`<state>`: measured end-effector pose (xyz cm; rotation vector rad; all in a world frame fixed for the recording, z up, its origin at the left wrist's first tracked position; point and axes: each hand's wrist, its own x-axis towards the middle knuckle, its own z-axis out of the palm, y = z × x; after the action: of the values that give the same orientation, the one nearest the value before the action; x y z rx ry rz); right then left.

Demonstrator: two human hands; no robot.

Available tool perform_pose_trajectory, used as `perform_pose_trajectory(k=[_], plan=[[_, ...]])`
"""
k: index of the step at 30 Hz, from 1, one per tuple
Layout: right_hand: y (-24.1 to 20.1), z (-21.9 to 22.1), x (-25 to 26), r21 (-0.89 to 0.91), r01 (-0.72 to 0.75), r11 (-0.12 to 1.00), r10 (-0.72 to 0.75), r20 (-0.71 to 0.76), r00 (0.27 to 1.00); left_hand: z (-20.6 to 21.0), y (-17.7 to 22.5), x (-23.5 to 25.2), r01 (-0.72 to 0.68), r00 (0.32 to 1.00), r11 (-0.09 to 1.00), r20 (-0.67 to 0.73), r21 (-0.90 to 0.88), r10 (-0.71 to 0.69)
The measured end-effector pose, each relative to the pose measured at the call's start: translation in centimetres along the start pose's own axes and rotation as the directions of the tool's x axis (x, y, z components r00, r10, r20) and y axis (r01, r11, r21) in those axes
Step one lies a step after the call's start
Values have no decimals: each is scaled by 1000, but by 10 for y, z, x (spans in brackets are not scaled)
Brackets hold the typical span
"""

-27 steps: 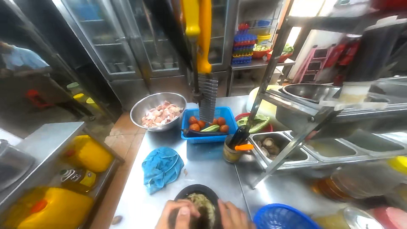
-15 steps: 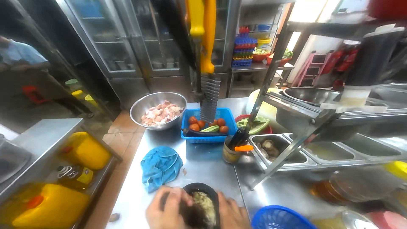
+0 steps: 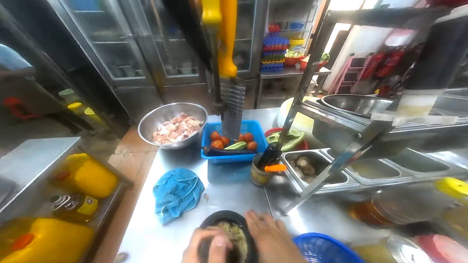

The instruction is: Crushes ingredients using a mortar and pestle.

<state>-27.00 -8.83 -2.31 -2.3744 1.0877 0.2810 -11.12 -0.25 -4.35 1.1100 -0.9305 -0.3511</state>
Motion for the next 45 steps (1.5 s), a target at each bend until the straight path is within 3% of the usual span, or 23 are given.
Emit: perform_pose_trajectory(k=[3,7,10,12,16,18,20,22,24,27,29,32,34,38,41,43,45], plan=[[10,9,10,59,36,998,-41,73,997,-2,10,11,37,999,999,-20,26,-37],[4,16,-1,11,-13,1000,13,15,1000,-13,29,19,-30,997,995,74,-93,37],[-2,18,-7,7,-51,999,51,-28,998,3,-5,-7,-21,999,999,-44,31,22],[-4,19,-12,-18,-64,998,63,-31,998,5,7,10,38,996,999,-82,35,-35],[-8,22,-12,-30,-96,995,95,-43,995,-6,32,26,-37,998,994,54,-100,43],[-10,23,-13,-32,-101,994,100,-45,994,6,5,-2,-26,1000,999,-12,28,26],[-10,22,-13,-44,-97,994,94,-70,993,13,-3,2,4,998,996,-61,91,1],[-10,25,-15,-65,-94,993,88,-84,993,6,14,21,31,998,999,-58,16,-30],[-12,30,-13,-75,-109,991,100,-111,989,-3,35,34,-10,999,997,32,-77,12],[-16,35,-18,-60,-121,991,113,-126,986,13,14,-1,9,1000,995,0,97,-10],[-17,35,-21,-81,-114,990,101,-151,983,21,3,1,28,999,980,-24,196,-24],[-17,40,-30,-120,-91,989,68,-178,982,6,25,28,24,1000,1000,17,-4,-24],[-18,41,-39,-87,-97,991,84,-145,986,3,37,27,-10,997,999,78,-47,14],[-7,22,-47,-42,-43,998,39,-85,996,23,11,1,37,999,975,10,219,-40],[12,3,-36,-11,-13,1000,11,-159,987,10,33,28,9,999,998,42,61,-11],[21,-7,-15,14,15,1000,-14,-81,997,1,49,32,-27,995,998,95,-63,32],[25,-7,8,81,72,994,-75,32,997,9,34,6,11,998,1000,63,-2,-11]])
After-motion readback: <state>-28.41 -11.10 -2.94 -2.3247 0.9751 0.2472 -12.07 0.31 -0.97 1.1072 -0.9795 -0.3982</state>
